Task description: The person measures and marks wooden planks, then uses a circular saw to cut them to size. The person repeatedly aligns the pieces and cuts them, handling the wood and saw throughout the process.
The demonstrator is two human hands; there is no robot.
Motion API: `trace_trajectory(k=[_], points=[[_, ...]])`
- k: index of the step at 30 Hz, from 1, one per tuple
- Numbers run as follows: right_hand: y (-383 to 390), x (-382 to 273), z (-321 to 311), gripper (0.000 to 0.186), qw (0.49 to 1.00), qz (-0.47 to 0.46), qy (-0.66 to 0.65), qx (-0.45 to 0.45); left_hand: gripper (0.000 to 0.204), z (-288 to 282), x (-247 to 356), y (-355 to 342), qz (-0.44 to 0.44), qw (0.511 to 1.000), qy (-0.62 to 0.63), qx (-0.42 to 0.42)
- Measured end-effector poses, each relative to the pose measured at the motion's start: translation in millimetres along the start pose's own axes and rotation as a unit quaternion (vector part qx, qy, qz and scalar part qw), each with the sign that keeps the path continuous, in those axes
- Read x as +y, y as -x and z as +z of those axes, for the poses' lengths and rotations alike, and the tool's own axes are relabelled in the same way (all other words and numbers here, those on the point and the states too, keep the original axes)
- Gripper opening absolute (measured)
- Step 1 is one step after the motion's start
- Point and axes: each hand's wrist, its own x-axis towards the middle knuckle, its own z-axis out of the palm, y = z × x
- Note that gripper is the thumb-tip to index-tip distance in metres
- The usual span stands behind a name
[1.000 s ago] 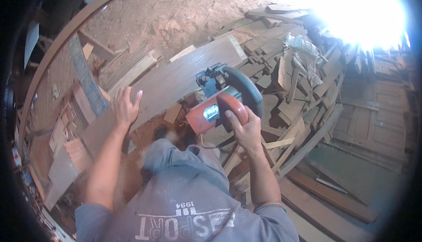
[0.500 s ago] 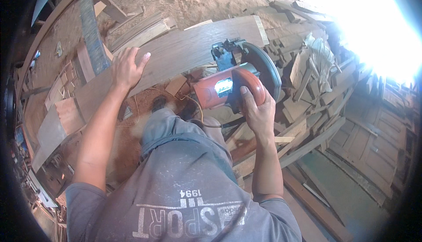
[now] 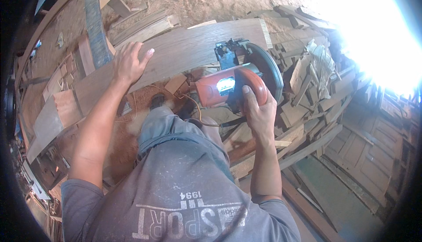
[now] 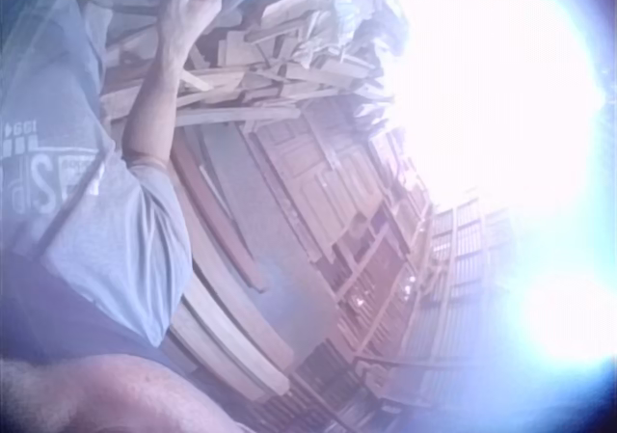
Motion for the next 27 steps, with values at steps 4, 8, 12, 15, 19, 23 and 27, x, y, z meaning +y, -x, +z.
trace_trajectory(k=[4,8,12,15,19,23,27], points=[[0,-4,2,0.037,1.0,0.009,-0.014,0.003,0.06,-6,3,-1,-0.012,1.0,0.002,-0.022],[2,-12,7,0.037,0.999,0.027,-0.034,0.003,0.062,-7,4,-2,-0.021,0.999,0.002,-0.044],[0,-16,11,0.036,0.998,0.035,-0.06,0.001,0.064,-11,5,-5,-0.023,0.998,-0.004,-0.066],[-2,-25,16,0.035,0.997,0.036,-0.062,-0.001,0.065,-10,4,-3,-0.024,0.998,-0.009,-0.057],[-7,-20,17,0.033,0.998,0.03,-0.056,0.001,0.066,-7,2,-2,-0.02,0.999,-0.008,-0.047],[-9,-22,19,0.033,0.997,0.034,-0.064,-0.002,0.067,-13,5,-3,-0.029,0.997,-0.001,-0.071],[-16,-16,21,0.034,0.999,0.009,-0.045,0.008,0.068,-10,2,-4,-0.03,0.996,0.006,-0.079]])
